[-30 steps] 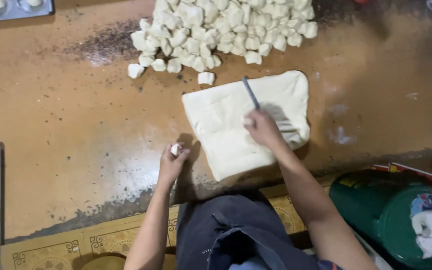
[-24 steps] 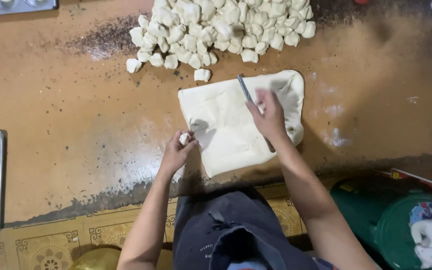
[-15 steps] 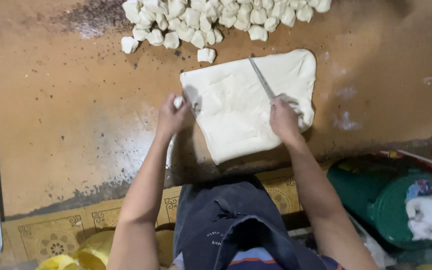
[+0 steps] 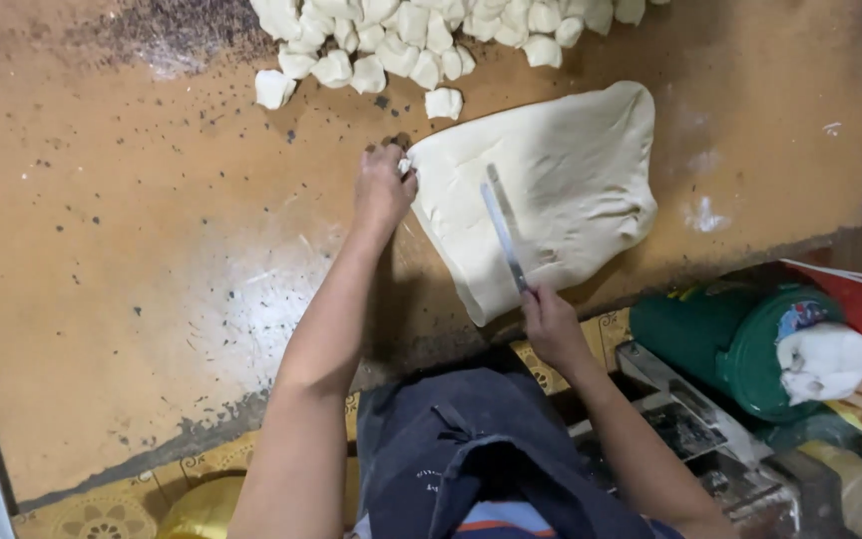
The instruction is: Cutting a large slab of dough into strips and then into small pieces before rolling them into balls
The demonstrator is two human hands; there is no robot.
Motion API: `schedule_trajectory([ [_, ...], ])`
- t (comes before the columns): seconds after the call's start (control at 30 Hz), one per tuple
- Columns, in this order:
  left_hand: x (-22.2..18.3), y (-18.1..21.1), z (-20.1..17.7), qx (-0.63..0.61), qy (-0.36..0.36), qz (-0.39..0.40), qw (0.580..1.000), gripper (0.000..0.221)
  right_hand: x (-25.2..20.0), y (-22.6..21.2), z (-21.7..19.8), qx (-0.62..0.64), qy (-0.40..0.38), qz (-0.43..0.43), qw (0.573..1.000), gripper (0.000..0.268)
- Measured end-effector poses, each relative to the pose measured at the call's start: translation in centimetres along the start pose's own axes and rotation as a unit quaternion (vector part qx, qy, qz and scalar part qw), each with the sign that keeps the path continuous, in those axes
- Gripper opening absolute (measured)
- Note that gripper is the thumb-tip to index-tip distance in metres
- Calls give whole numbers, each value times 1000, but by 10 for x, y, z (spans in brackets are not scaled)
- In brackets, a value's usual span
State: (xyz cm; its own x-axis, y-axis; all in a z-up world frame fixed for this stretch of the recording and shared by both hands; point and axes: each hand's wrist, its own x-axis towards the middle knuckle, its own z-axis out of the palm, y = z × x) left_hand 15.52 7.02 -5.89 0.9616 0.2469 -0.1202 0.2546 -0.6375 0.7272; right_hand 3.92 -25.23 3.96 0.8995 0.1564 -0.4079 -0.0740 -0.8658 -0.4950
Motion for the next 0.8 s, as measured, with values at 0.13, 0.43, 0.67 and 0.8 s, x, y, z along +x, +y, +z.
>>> schedule_trajectory([
  [0.13, -1, 1, 0, 50, 9, 16, 999, 24, 34, -71, 0, -220, 126, -199, 947, 24],
  [0.43, -9, 4, 14, 140, 45, 13, 989, 20, 140, -94, 45, -302, -40, -176, 936, 68],
  [0.67, -48, 27, 19, 183, 108, 39, 976, 19, -21, 72, 15, -350, -8, -293, 890, 87],
  [0.8, -89, 35, 25, 237, 153, 59, 958, 24, -111, 118, -37, -302, -290, -134, 898, 95],
])
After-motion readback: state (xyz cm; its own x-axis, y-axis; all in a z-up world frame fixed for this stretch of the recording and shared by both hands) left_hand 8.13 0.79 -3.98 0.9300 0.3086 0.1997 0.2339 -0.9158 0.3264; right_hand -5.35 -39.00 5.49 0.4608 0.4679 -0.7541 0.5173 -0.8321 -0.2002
